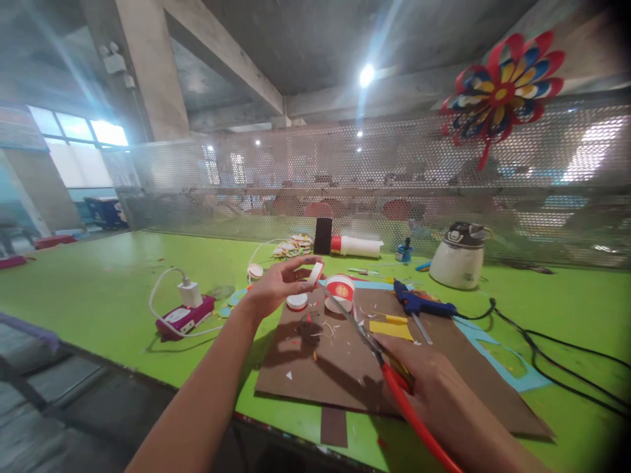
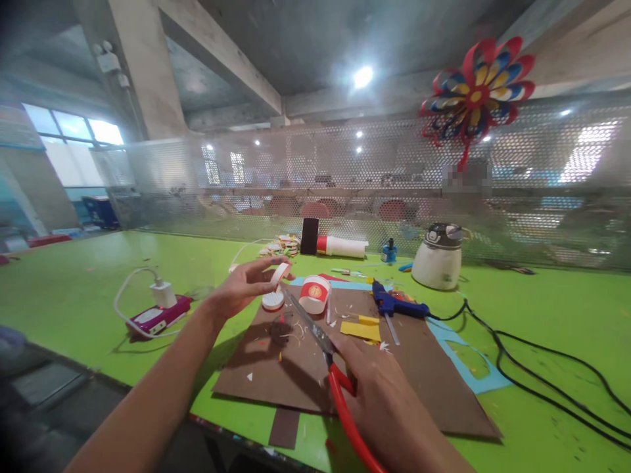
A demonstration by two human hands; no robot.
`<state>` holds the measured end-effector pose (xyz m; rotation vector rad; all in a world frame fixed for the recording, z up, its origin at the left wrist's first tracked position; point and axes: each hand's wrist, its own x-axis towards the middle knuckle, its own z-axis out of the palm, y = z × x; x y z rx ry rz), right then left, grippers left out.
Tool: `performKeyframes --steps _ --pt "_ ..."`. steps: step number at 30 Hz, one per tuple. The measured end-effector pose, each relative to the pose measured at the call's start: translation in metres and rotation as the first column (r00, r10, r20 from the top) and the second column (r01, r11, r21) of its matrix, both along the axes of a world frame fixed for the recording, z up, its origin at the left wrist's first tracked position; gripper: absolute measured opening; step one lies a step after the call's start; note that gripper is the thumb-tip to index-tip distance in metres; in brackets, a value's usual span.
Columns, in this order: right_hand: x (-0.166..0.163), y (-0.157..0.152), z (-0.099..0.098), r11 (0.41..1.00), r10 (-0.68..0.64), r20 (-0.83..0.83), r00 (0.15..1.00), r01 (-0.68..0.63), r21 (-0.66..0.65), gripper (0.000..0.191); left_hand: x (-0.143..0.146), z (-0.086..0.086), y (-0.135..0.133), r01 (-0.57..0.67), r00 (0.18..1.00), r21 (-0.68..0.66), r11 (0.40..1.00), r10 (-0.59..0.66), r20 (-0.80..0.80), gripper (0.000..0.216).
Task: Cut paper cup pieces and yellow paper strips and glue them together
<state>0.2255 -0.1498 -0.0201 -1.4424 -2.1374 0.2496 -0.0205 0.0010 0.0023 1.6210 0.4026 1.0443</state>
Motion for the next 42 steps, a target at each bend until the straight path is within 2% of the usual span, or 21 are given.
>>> performKeyframes --steps 6,9,14,21,26,30,42 --pt "0.004 0.002 -0.001 0.998 -0.033 -0.035 0.999 0.031 -0.049 0.036 0.007 0.006 -0.009 -0.06 0.997 0.076 0.995 0.057 0.045 0.051" --pt "0.005 0.004 -0.004 0.997 -0.058 -0.069 0.996 0.054 -0.056 0.042 0.016 0.009 -0.016 -0.066 0.992 0.128 0.99 0.051 0.112 0.045" --pt "0.006 0.004 -0.009 1.0 -0.003 -0.11 0.994 0.006 0.024 0.046 0.026 0.012 -0.025 -0.08 0.987 0.148 0.986 0.057 0.15 0.041" --pt "0.005 0.0 -0.007 0.995 -0.02 -0.028 0.999 0.023 0.102 0.047 0.031 0.012 -0.029 -0.061 0.983 0.207 0.977 0.023 0.183 0.043" --pt "0.007 0.001 -0.008 0.973 0.024 -0.03 0.999 -0.016 0.23 0.048 0.033 0.011 -0.031 -0.055 0.979 0.166 0.985 0.02 0.205 0.046" --pt "0.011 0.004 -0.01 0.952 0.036 0.009 0.999 -0.037 0.302 0.042 0.032 0.011 -0.032 -0.037 0.983 0.154 0.987 0.009 0.181 0.051" --pt "0.013 0.005 -0.013 0.924 0.061 0.05 0.997 -0.076 0.375 0.042 0.03 0.011 -0.033 -0.048 0.99 0.119 0.992 0.032 0.136 0.05"
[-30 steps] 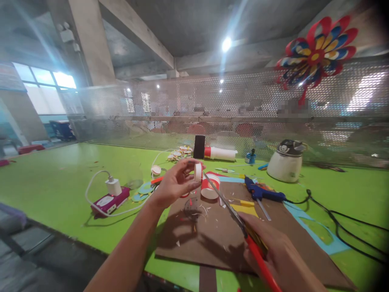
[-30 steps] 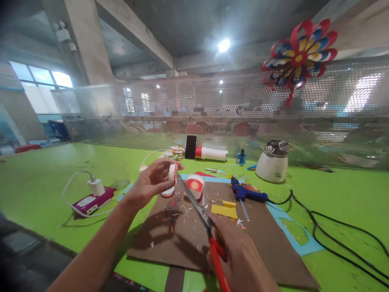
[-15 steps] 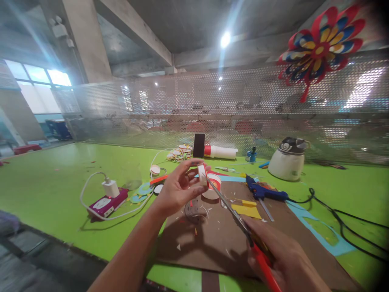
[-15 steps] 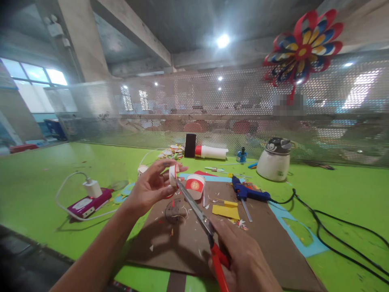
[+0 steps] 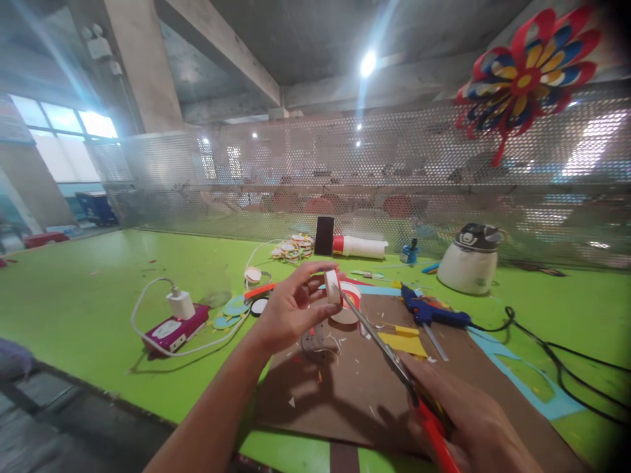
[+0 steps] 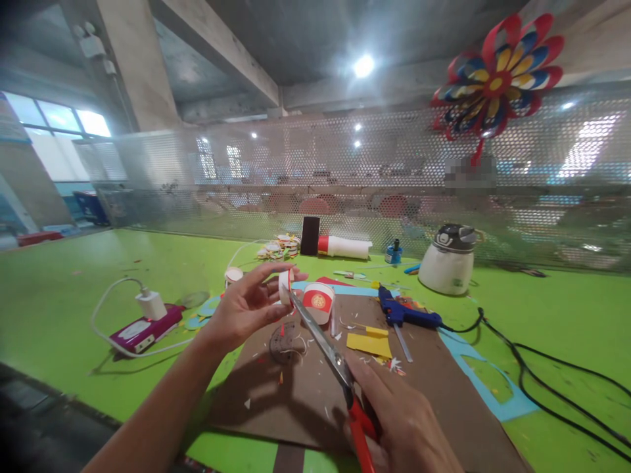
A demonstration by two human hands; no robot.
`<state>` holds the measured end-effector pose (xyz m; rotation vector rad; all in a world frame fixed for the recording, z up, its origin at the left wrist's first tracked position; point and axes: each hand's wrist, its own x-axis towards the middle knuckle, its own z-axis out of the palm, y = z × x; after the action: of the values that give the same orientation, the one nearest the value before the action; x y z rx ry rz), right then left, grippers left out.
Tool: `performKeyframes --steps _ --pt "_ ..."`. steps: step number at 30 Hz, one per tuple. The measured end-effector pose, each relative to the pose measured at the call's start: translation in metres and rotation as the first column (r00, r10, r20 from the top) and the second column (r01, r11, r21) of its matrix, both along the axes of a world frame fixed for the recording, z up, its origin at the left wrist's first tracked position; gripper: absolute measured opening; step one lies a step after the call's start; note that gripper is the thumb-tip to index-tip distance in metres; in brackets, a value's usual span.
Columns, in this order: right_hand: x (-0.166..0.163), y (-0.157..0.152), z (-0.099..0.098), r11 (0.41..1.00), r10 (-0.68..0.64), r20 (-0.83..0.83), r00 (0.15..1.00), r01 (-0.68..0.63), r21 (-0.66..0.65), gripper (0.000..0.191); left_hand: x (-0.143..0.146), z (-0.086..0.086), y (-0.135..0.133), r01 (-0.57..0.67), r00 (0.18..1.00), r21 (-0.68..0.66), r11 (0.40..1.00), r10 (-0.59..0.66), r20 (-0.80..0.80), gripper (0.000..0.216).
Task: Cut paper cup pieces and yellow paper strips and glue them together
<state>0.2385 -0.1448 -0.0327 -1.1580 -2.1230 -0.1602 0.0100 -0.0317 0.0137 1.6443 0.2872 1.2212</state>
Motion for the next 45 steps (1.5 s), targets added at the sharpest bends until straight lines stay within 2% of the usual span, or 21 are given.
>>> performKeyframes --steps 13,17,24,29,33,36,41,45 --pt "-0.001 0.004 -0.007 0.998 0.055 -0.082 0.995 -0.055 0.003 0.04 0.002 -0.004 0.002 -0.07 0.996 0.137 0.988 0.063 0.056 0.048" --pt "-0.002 0.003 -0.004 0.997 0.072 -0.074 0.995 -0.07 0.025 0.038 0.003 -0.004 0.003 -0.069 0.997 0.128 0.989 0.064 0.048 0.048" --pt "-0.003 0.0 -0.005 0.996 0.018 -0.057 0.998 -0.013 0.087 0.03 0.003 -0.003 0.001 -0.082 0.996 0.095 0.992 0.08 0.031 0.047" --pt "-0.006 -0.003 -0.004 0.999 -0.044 -0.101 0.994 0.041 -0.028 0.035 0.003 -0.001 -0.001 -0.086 0.996 0.062 0.994 0.086 0.006 0.048" --pt "-0.006 -0.002 0.003 0.998 -0.013 -0.094 0.995 0.006 -0.07 0.038 0.003 0.0 -0.002 -0.094 0.996 0.053 0.994 0.094 -0.004 0.047" --pt "-0.006 0.0 0.001 0.988 0.005 -0.131 0.991 -0.025 -0.15 0.039 0.001 0.0 -0.001 -0.105 0.994 0.069 0.992 0.107 -0.014 0.046" --pt "-0.004 0.003 -0.009 0.953 -0.047 -0.267 0.962 -0.037 -0.301 0.037 -0.003 -0.003 0.002 -0.161 0.984 0.104 0.981 0.168 -0.065 0.045" --pt "-0.001 0.0 -0.002 0.897 0.007 -0.307 0.952 -0.142 -0.419 0.037 -0.003 -0.005 0.003 -0.162 0.983 0.089 0.983 0.169 -0.069 0.046"
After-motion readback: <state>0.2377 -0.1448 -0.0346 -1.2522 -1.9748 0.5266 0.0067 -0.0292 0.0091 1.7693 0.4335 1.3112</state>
